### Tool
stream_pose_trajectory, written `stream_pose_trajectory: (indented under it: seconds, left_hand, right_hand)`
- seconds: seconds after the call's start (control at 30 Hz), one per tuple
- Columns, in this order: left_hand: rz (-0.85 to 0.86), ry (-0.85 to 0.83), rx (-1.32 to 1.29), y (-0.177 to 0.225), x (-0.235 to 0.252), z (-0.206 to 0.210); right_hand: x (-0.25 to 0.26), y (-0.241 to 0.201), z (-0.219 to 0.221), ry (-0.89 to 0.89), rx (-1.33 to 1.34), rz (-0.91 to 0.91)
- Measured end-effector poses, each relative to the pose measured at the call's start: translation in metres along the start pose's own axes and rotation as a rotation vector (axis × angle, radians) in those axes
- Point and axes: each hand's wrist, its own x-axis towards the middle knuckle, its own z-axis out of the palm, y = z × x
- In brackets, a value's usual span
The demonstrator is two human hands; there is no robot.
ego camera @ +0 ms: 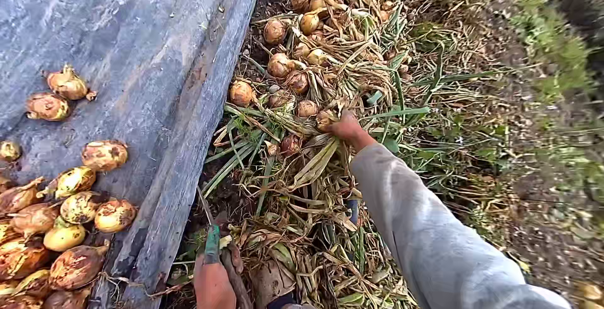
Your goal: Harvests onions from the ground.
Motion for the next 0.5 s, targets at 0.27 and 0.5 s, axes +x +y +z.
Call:
stream_pose_trajectory:
  seconds: [0.27,0.5]
  left_hand:
    - [-0.045,-0.021,0.075,0.001,-0.011,0.010]
    - [0.000,-0.285,0.493,-0.001,-0.022,0.028]
  right_hand:
    - [-0.026,0.015,0.000,-0.226,-0.286,0.025]
    - [-0.160,0.032,0.015,-0.102,0.297,-0.285]
